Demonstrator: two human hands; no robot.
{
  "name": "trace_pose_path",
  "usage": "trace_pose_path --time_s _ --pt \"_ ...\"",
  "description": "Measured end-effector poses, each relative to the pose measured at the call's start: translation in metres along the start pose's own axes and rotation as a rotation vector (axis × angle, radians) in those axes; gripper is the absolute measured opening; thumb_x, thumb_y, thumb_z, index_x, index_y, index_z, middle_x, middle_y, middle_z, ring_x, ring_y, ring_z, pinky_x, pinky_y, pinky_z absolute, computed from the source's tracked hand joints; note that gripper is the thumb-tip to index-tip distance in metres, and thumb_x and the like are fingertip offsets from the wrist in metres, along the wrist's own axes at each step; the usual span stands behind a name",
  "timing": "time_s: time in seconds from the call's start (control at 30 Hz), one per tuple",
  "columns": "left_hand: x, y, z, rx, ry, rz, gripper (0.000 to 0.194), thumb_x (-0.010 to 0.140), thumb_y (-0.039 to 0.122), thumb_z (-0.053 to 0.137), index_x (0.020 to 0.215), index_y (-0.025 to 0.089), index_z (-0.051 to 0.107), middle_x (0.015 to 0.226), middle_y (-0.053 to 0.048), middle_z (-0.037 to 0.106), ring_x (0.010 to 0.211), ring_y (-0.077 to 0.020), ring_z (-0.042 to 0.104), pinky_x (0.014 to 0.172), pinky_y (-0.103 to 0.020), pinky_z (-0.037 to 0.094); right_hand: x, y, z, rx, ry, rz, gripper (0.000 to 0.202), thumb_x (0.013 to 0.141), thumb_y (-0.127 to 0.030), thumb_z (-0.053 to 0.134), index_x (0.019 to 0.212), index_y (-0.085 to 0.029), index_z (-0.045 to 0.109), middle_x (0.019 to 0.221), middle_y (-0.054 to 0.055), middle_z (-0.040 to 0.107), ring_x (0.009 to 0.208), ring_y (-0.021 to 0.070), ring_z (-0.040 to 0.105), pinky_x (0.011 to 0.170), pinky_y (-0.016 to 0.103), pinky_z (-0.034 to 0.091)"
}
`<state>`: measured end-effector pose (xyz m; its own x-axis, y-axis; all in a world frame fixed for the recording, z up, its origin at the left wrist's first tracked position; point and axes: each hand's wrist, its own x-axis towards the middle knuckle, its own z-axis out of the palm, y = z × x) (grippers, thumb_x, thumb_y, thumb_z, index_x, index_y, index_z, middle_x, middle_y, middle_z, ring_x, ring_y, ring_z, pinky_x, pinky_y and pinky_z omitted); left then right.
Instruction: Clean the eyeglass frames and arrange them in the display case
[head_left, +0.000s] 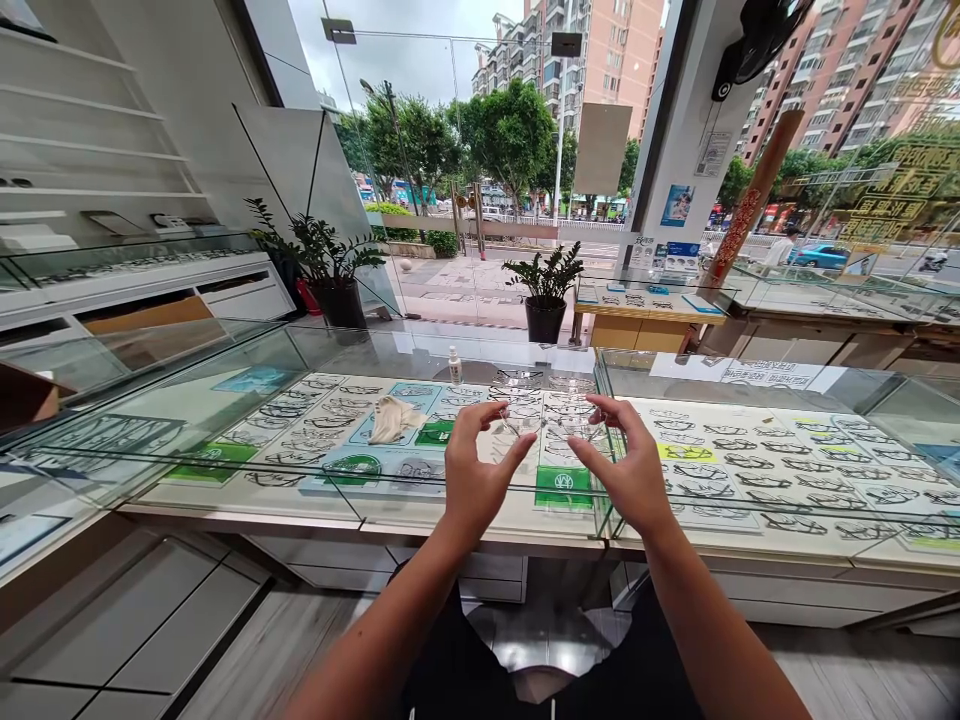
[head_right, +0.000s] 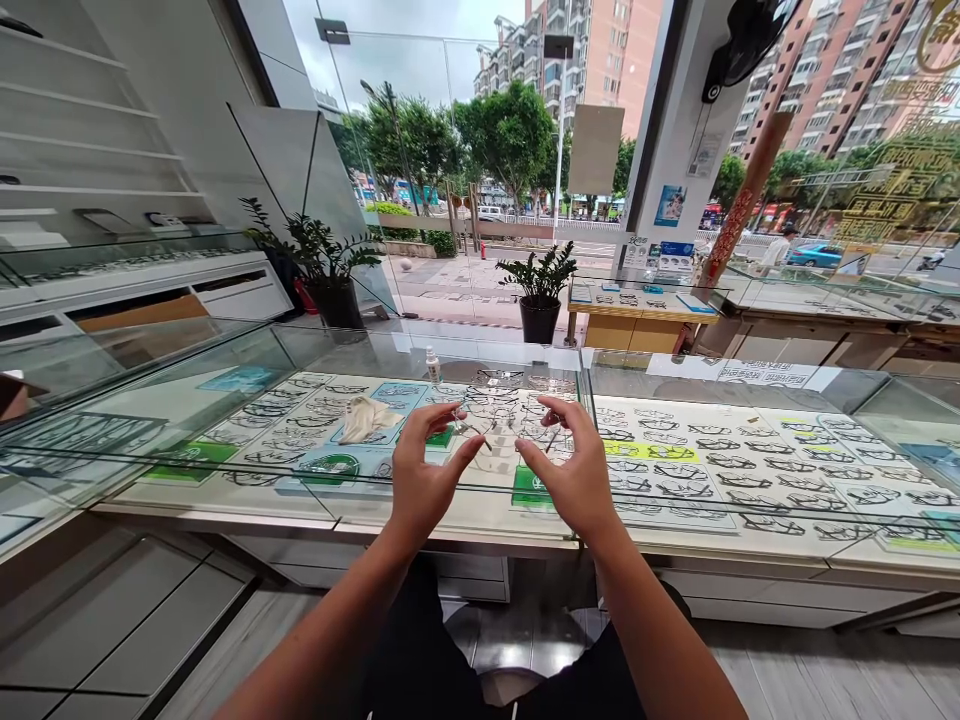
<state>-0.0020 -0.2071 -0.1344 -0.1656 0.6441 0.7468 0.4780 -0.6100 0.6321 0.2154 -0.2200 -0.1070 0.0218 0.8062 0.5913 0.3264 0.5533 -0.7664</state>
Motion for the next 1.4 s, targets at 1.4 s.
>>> trace_pose_path --time_s 1.4 --pt "-0.057 -0.012 0.003 -0.434 0.077 -0.212 0.051 0.081 0.037 0.094 0.124 0.025 0.069 0.118 -0.009 0.077 0.110 -0.0307 0.081 0.097 -0.046 0.068 -0.047 0.041 0.029 0.563 0.130 0.470 0.032 0.091 -0.055 0.079 0.099 -0.024 0.077 0.106 0.009 0.077 0.106 0.0274 0.072 0.102 0.047 0.059"
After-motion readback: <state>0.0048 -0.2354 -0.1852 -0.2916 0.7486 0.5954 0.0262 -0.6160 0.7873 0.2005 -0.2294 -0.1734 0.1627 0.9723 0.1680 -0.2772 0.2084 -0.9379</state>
